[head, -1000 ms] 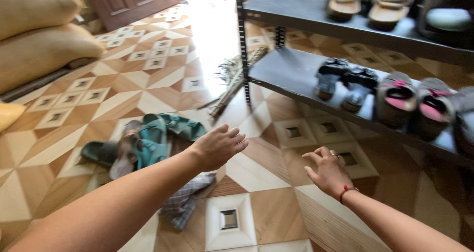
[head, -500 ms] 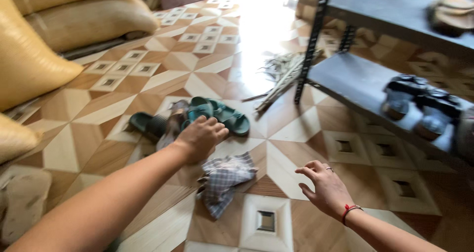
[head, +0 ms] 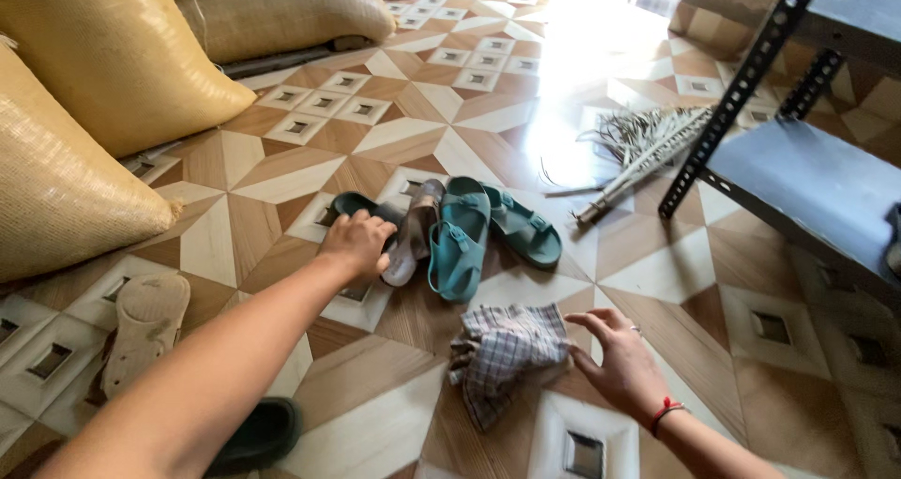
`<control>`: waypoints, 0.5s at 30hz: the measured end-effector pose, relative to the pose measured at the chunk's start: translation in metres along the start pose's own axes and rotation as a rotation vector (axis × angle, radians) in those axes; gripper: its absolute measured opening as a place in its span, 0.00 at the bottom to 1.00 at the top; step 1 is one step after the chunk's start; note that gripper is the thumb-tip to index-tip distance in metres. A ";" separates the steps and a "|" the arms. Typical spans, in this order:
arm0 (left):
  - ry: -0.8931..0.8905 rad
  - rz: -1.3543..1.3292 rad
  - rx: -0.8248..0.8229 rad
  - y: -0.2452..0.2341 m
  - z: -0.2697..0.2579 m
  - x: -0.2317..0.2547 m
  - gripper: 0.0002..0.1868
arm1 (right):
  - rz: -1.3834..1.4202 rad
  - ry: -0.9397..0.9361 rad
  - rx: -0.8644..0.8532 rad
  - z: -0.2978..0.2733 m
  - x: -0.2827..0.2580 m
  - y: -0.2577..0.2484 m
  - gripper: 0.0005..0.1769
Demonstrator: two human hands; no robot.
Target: The person wipes several pairs of sandals and flip-flops with a cloth, then places them on a metal shoe rack. The person also places a pair of teal sandals into a cardboard box.
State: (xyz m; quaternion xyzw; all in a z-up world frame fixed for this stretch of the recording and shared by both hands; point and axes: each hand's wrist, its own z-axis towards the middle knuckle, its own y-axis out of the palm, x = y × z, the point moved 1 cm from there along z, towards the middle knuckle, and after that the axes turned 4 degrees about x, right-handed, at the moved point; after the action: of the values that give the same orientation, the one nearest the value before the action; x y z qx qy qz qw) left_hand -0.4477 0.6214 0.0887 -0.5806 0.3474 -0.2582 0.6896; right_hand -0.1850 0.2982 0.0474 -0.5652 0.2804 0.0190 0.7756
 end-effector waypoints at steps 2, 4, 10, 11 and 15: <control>-0.108 -0.078 -0.015 0.010 0.005 -0.011 0.29 | 0.047 -0.002 0.005 0.010 -0.010 0.007 0.25; -0.215 -0.156 -0.059 0.025 0.013 -0.023 0.30 | 0.082 -0.011 0.023 0.018 -0.020 0.015 0.24; -0.513 -0.412 -0.032 0.097 0.055 -0.062 0.34 | 0.210 0.015 0.018 0.037 -0.047 0.035 0.23; -0.554 -0.430 -0.038 0.109 0.062 -0.068 0.35 | 0.212 0.001 0.017 0.037 -0.051 0.037 0.23; -0.671 -0.498 -0.056 0.152 0.082 -0.082 0.38 | 0.268 0.148 -0.121 0.044 -0.062 0.047 0.26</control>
State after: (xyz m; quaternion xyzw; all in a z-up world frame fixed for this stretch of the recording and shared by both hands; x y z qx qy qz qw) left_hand -0.4423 0.7642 -0.0385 -0.7174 -0.0407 -0.2040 0.6649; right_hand -0.2348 0.3720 0.0439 -0.5681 0.4081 0.0974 0.7080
